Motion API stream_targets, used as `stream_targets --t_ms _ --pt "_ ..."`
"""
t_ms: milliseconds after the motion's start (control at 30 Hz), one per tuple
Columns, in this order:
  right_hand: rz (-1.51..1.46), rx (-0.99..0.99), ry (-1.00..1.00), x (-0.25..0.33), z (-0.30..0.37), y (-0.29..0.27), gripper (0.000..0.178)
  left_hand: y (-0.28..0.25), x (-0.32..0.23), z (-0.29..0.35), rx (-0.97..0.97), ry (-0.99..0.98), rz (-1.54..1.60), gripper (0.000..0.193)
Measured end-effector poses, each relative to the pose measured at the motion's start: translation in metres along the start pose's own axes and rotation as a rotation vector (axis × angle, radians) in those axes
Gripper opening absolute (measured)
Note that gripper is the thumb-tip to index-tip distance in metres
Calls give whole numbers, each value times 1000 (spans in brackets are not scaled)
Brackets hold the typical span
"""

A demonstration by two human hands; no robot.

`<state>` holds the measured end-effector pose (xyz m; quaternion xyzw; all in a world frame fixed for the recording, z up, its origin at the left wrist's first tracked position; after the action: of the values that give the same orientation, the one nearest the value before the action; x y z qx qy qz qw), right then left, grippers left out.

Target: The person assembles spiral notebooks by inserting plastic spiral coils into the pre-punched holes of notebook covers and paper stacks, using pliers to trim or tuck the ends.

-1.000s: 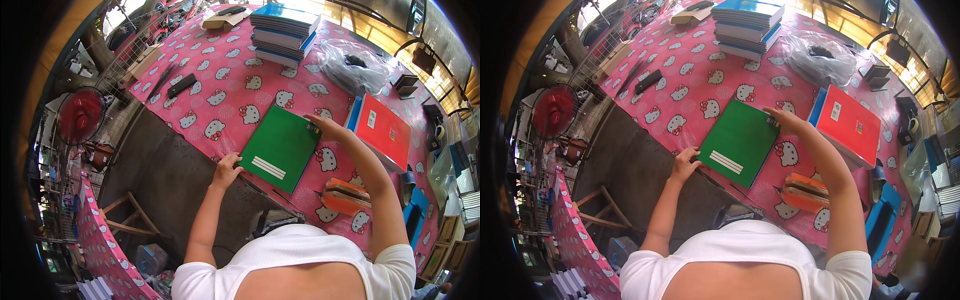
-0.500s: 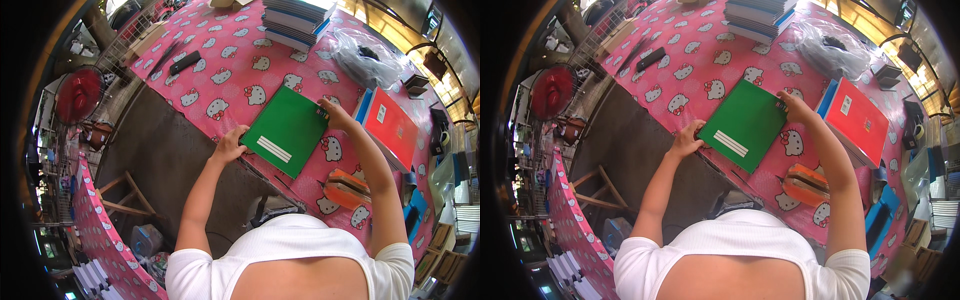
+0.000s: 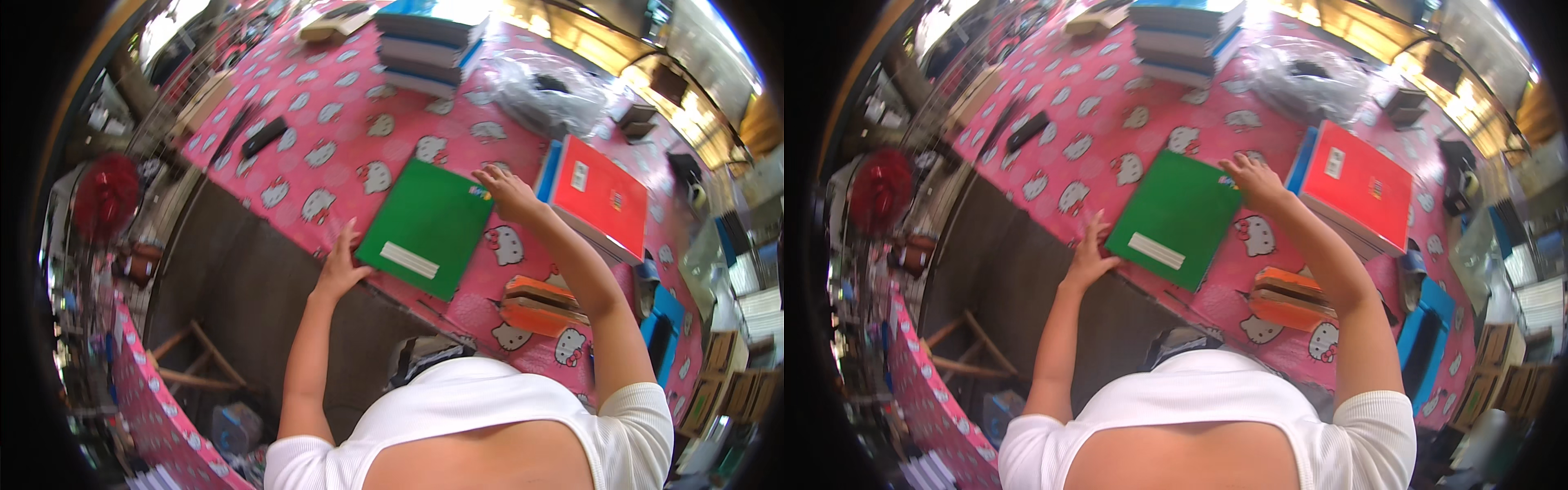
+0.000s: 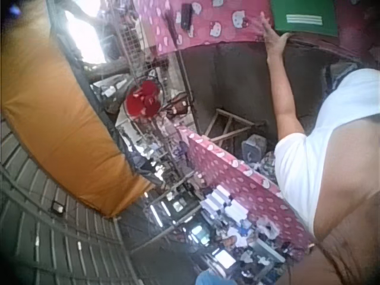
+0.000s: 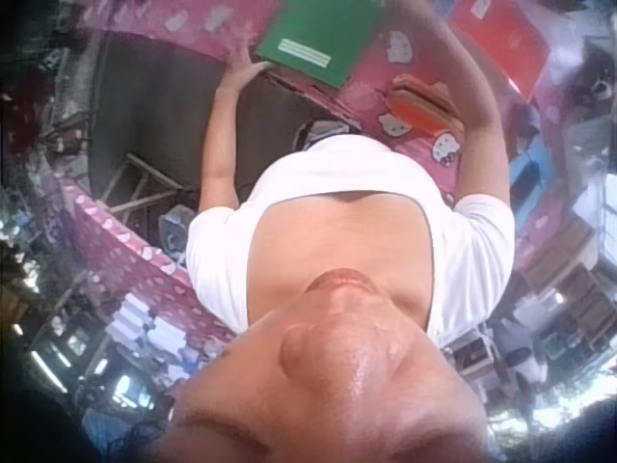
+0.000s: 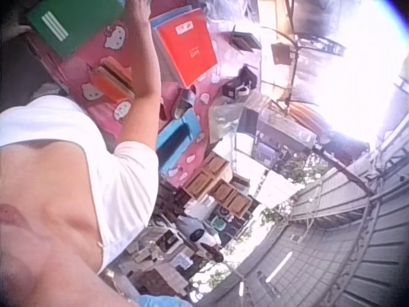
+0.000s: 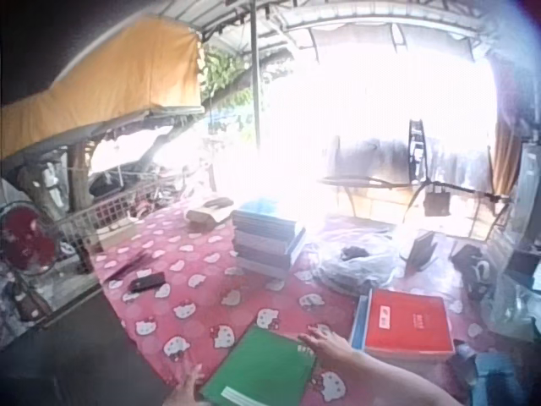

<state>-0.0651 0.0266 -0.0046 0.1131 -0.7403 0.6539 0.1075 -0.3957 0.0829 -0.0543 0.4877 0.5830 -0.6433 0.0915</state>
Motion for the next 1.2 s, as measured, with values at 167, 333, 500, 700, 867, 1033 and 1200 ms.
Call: stream_targets --t_ms 167,333,500,700,867,1033,1200 --pt "236 -99 61 -20 61 -93 43 -4 -94 2 59 126 -528 105" --pt "419 -168 121 -61 90 -68 26 85 -249 25 220 525 -205 88" --pt "130 -148 22 -64 83 -89 21 190 -306 82 188 628 -275 64" --pt "-50 7 81 -76 77 -101 37 202 -310 64 148 774 -32 50" --pt "-147 -51 34 -79 75 -104 29 202 -310 65 136 745 -45 49" --pt "-16 -23 20 -77 75 -93 27 201 -313 59 265 682 -60 48" --pt "128 -44 -23 -64 78 -83 26 200 -309 53 322 657 -23 49"
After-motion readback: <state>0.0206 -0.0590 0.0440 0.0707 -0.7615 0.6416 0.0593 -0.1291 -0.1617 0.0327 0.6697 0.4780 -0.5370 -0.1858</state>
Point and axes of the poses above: each hand's wrist, its own z-axis away from the middle knuckle, its own y-axis out of the palm, x = y × z, the point moved 9 cm from there along -z, towards the middle knuckle, and after that the axes turned 7 degrees about -x, right-handed, at the moved point
